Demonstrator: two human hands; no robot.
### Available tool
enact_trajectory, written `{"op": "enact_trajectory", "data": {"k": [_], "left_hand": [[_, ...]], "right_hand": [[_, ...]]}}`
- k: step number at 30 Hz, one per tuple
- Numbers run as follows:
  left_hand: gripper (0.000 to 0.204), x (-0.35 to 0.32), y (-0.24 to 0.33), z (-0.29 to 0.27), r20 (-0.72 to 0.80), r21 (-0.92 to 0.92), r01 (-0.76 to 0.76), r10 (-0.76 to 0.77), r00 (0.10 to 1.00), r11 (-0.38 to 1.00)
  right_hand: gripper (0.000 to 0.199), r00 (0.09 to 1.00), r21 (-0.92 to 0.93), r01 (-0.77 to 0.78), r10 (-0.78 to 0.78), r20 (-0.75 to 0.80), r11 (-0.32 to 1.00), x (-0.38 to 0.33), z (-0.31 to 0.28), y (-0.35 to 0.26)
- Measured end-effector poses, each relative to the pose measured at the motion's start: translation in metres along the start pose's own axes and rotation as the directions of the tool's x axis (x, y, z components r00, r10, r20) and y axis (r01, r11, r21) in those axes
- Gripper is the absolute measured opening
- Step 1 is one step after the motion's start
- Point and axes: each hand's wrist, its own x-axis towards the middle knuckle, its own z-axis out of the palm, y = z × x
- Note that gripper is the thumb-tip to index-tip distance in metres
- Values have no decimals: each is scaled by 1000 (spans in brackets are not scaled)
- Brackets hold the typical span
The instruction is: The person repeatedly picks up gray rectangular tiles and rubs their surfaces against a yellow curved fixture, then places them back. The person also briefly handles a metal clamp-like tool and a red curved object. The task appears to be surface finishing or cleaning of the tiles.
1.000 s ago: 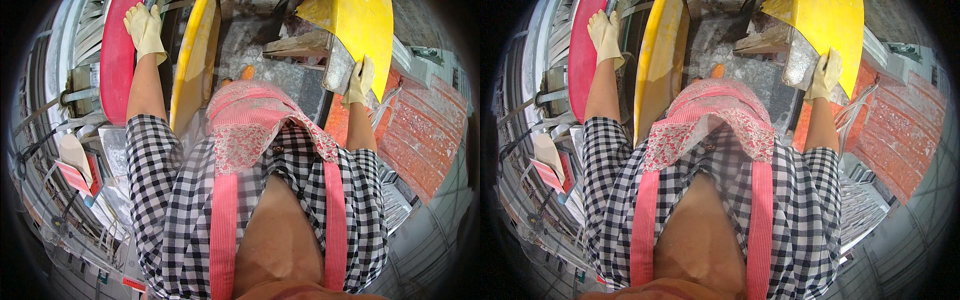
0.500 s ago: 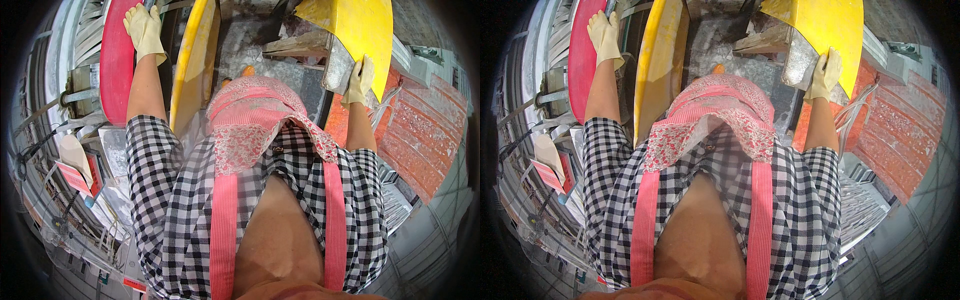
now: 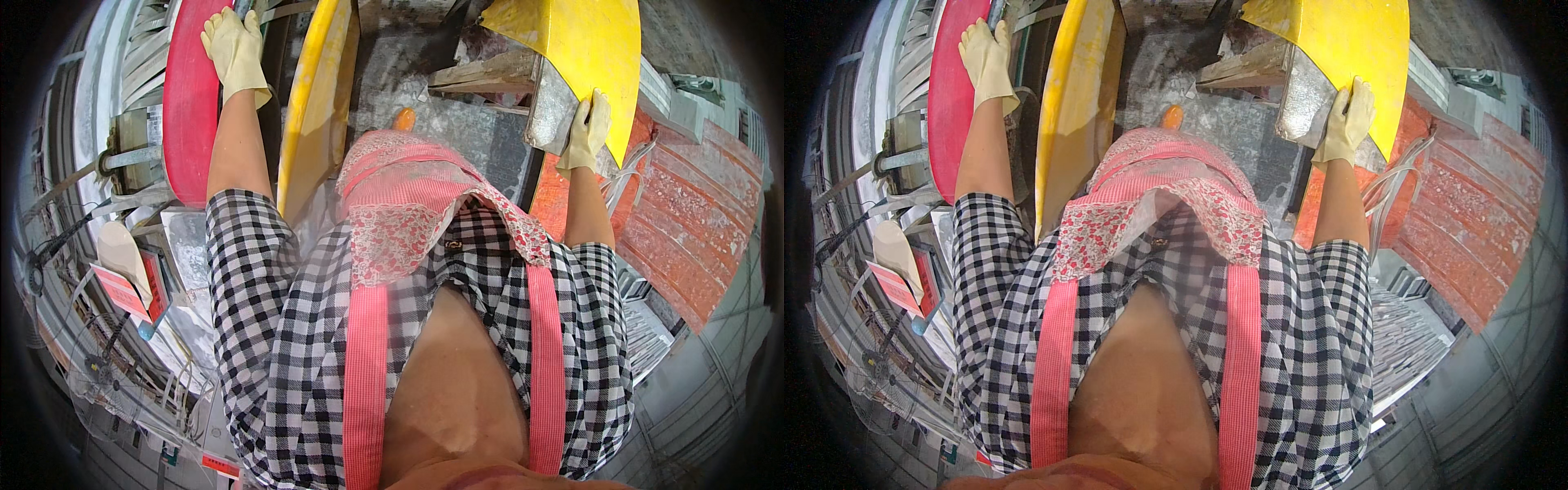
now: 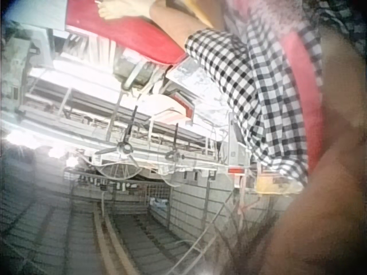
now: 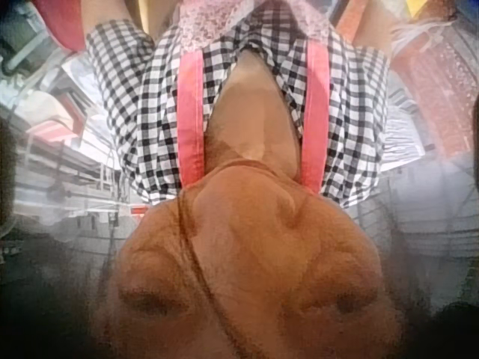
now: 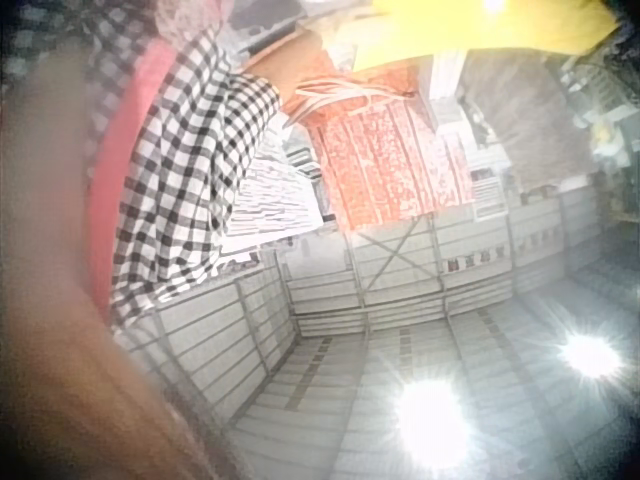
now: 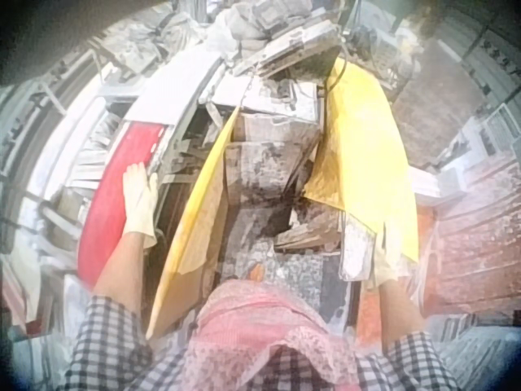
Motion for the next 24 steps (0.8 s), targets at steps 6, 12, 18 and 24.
{"op": "enact_trajectory", "data": {"k": [6,12,18,24], "left_hand": [[55,1,5,-9,-6,12,3,-3,1000,1000],[55,0,1,-1,-34,11,-2,2,999,1000],[55,2,-1,-2,-64,26,-37,39,997,999],[55,1,-2,1,-18,-8,-2,2,1000,1000]], "right_hand": [[39,1000,-18,-10,10,13,1000,1,0,-1],[38,1000,-36,-8,7,-11,999,0,1,-1],[40,1000,32,-12,12,-4,999,1,-1,-2],[39,1000,-19,9,-10,-14,1000,2,-2,-4]]}}
